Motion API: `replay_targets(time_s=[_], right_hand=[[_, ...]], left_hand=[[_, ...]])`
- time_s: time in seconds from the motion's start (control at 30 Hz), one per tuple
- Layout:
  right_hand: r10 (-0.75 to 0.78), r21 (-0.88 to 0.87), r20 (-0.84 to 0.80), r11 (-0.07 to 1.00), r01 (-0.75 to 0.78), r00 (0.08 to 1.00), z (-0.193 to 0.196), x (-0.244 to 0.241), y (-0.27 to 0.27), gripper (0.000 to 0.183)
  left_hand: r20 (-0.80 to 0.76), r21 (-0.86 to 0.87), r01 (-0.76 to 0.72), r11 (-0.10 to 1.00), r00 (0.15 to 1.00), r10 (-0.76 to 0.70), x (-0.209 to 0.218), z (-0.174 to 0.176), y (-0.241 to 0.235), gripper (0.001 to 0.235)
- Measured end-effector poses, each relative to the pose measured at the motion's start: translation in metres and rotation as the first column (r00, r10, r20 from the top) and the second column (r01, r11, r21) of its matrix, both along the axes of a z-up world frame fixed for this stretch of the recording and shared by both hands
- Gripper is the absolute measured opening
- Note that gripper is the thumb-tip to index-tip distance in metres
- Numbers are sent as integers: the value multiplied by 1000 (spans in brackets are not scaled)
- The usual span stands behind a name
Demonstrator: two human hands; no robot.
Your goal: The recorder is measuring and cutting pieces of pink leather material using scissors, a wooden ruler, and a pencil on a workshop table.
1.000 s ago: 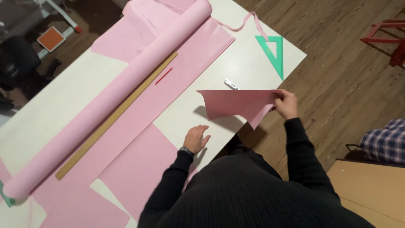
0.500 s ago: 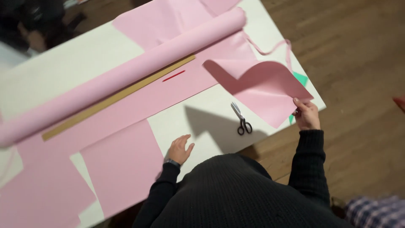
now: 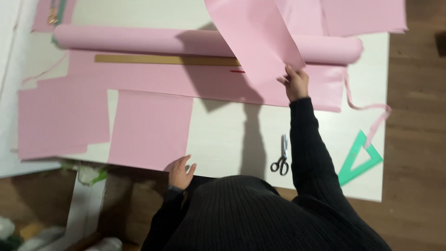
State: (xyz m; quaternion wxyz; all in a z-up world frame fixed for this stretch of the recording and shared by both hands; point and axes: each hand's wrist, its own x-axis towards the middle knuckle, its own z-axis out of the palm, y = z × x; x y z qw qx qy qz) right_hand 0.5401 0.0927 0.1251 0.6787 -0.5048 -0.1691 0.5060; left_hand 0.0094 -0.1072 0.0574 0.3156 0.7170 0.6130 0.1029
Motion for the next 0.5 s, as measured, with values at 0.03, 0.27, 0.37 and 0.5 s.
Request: replay_targets(time_s=[0.03, 0.27, 0.37, 0.5], right_hand=[[42, 17, 12, 999, -42, 999, -1, -12, 36, 11], [281, -33, -2, 959, -281, 960, -42, -83, 218, 18], [374, -48, 1, 926, -373, 928, -51, -106, 274, 27], [300, 1, -18, 954, -300, 954, -68, -115, 303, 48]], left_hand=[[10, -8, -87, 996, 996, 87, -13, 7, -11, 50], [-208, 7, -560, 828, 810, 549, -85, -1, -154, 57], [-267, -277, -708, 650, 707, 655, -92, 6, -195, 63], [-311, -441, -783, 439, 592, 743, -112, -43, -263, 69]])
